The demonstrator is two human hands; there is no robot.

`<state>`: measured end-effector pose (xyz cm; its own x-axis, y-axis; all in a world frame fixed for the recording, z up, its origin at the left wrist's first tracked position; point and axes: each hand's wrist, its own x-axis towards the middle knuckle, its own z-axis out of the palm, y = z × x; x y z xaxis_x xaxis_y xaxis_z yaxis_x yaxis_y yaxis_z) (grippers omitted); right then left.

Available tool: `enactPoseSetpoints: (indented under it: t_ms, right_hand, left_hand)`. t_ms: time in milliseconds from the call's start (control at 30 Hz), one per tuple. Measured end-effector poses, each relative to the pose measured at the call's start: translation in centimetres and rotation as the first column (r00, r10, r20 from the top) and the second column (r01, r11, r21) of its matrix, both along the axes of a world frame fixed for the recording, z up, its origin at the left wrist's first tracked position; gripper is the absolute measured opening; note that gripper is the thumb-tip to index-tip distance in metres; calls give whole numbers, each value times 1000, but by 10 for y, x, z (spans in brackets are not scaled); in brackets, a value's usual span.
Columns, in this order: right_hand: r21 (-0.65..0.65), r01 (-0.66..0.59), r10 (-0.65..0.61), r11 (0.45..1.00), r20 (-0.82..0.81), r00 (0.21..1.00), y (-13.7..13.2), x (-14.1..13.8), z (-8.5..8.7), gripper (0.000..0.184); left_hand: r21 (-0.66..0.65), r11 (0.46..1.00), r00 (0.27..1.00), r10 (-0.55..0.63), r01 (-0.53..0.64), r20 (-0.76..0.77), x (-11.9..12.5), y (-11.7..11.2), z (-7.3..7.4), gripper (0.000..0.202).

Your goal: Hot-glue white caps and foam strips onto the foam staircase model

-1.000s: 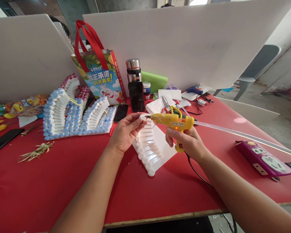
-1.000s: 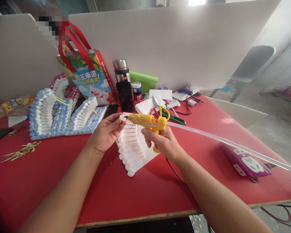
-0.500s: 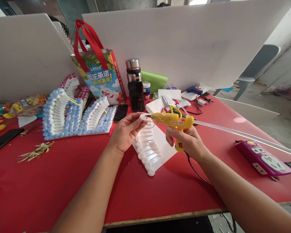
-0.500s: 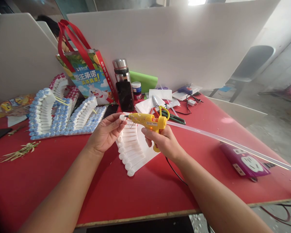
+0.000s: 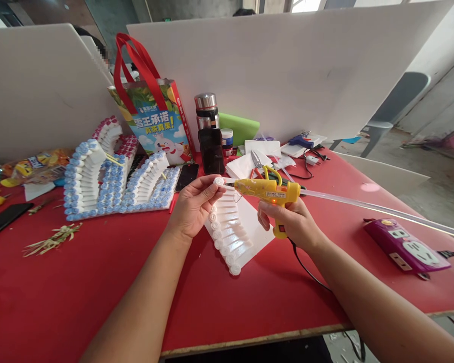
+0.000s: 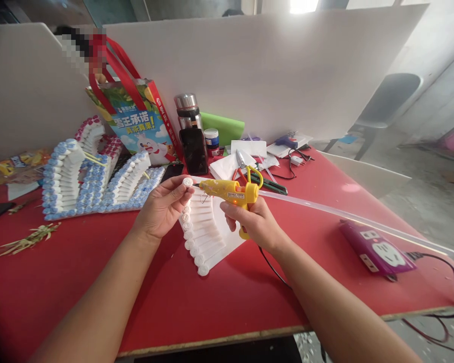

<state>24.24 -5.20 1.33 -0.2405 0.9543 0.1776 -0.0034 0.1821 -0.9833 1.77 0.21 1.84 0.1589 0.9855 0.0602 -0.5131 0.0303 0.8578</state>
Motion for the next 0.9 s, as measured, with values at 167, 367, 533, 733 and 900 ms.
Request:
enactPoseSetpoints:
  t_ms: [167, 367, 533, 733, 900]
  right_hand:
    - [40, 181, -182, 983, 14, 983, -11, 19, 4, 29]
    - [-117, 551, -504, 826, 282, 816, -20, 71, -8, 35]
    - [-140, 656, -534, 741, 469, 704, -19, 102, -28, 38]
    - [-9, 567, -462, 824, 570, 680, -18, 110, -53, 41]
    - [172, 535, -474, 827, 725, 500, -10, 114, -53, 48]
  left_hand:
    - [39, 999, 1000, -12, 12, -8, -2, 2, 0, 29]
    - [60, 997, 999, -46, 46, 3, -2, 0, 2, 29]
    - [73, 996, 999, -45, 44, 14, 0, -2, 6, 29]
    - [83, 994, 997, -73, 71, 23, 0, -1, 3, 27]
    - [71, 995, 997, -77, 76, 4, 2, -3, 4, 30]
